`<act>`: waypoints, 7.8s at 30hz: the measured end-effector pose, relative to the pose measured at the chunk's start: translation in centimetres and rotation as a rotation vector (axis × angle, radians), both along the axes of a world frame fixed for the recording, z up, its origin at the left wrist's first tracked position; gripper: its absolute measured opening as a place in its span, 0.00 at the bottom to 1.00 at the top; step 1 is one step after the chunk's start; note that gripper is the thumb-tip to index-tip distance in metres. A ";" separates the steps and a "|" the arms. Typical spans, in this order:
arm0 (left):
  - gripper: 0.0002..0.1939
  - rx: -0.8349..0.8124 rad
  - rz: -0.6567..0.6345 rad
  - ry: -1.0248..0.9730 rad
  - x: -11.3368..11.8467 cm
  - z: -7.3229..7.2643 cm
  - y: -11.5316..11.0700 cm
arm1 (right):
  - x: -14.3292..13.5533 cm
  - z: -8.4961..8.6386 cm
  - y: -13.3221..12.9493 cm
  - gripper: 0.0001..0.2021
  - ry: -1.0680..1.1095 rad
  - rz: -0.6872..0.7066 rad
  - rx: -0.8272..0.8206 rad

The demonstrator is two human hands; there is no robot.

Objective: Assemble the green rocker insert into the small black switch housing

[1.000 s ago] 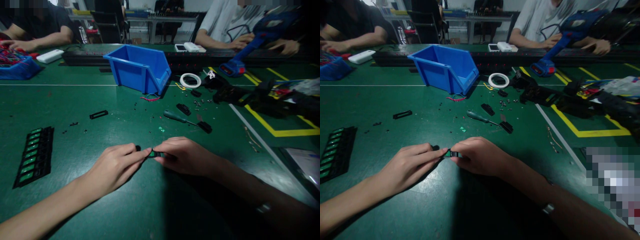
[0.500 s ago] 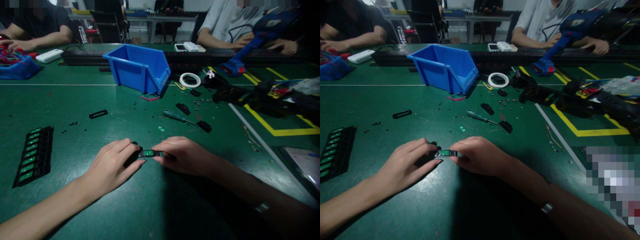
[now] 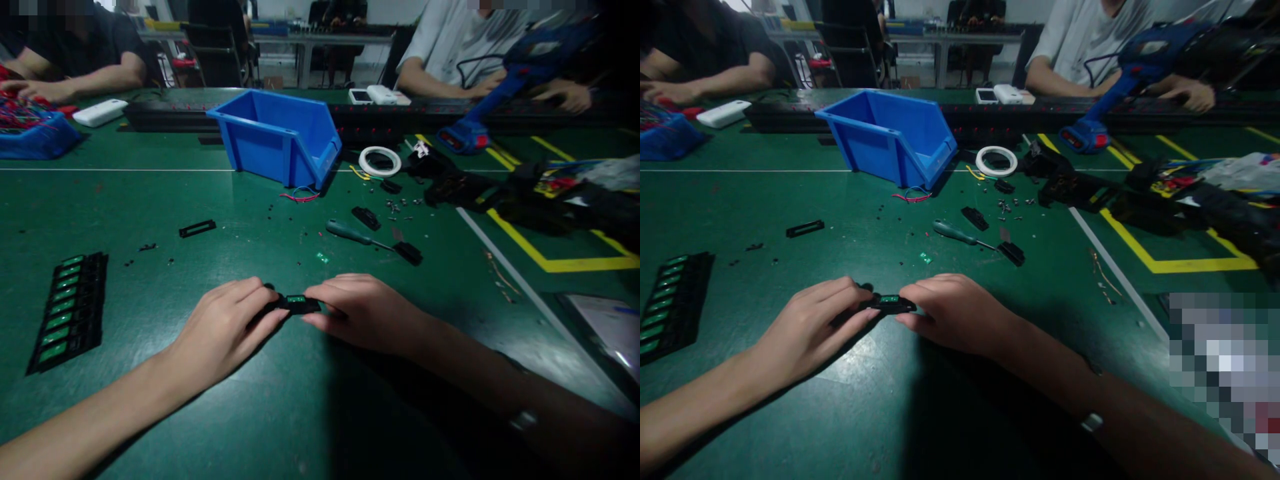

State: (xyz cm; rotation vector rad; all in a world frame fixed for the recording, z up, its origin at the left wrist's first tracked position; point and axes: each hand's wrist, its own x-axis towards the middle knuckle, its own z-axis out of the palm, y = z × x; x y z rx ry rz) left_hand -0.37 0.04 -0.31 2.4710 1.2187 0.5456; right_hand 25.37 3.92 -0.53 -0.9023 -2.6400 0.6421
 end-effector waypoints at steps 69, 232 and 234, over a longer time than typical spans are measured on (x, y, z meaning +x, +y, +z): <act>0.06 0.299 -0.151 0.001 -0.5 -0.3 -0.1 | 0.2 -0.4 -0.6 0.17 0.076 0.068 0.191; 0.04 0.275 -0.282 -0.184 -0.3 0.1 0.3 | -1.6 0.6 -0.9 0.03 0.312 0.014 -0.437; 0.03 0.291 -0.298 -0.181 -0.3 0.0 0.3 | -1.7 0.6 -0.9 0.04 0.319 0.014 -0.471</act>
